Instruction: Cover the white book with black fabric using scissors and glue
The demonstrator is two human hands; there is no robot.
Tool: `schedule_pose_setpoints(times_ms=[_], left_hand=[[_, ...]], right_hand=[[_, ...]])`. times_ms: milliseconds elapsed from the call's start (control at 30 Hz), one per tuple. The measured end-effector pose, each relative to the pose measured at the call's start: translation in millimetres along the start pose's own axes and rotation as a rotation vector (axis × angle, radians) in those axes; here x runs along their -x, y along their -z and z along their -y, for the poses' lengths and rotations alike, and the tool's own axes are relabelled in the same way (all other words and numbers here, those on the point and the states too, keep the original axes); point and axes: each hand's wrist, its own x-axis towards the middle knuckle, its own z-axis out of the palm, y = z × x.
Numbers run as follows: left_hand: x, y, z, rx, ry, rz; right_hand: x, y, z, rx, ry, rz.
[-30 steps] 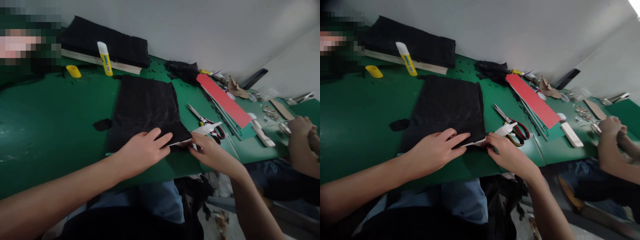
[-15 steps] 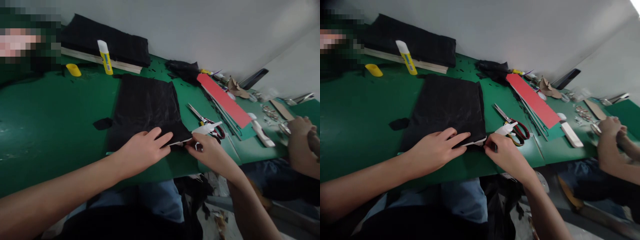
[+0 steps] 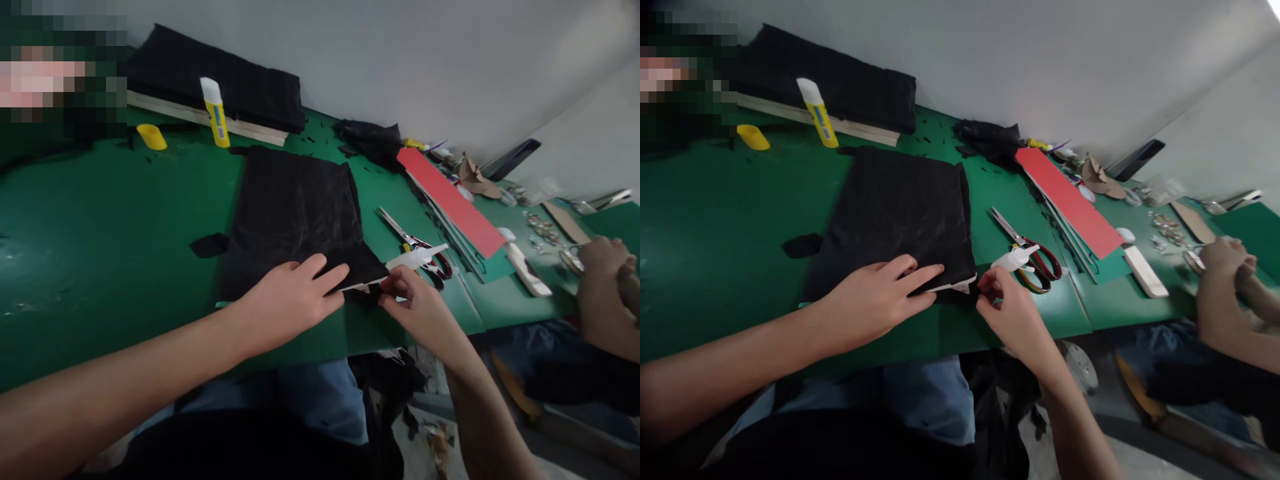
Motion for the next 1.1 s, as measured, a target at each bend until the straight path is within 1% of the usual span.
schedule_pose_setpoints(times_ms=[133, 233, 367, 633, 767, 900, 1100], left_hand=[[0.2, -1.1, -0.1, 0.003, 0.003, -0.011], [0.3, -1.2, -0.2, 0.004, 0.004, -0.016], [0.2, -0.3, -0.3, 0.0, 0.004, -0.013], [0.2, -0.1, -0.4, 0.004, 0.01, -0.016], [0.5, -1.0, -0.5, 0.007, 0.01, -0.027], [0.4, -1.2, -0.7, 0.01, 0.011, -0.037], [0.2, 0.1, -0.6, 0.014, 0.008, -0.024]], right_hand=[[0.4, 1.1, -5.0, -0.112, -0.044, 0.064], [0.7, -0.9, -5.6, -0.151, -0.06, 0.051], [0.1, -5.3, 0.6, -0.171, -0.068, 0.013], [-5.8, -7.5, 15.8, -0.063, 0.029, 0.1], [-6.7, -7.5, 18.9, 0.01, 0.038, 0.113], [-7.6, -9.1, 20.0, 0.033, 0.036, 0.11], [-6.8, -9.0, 21.4, 0.113, 0.06, 0.139]])
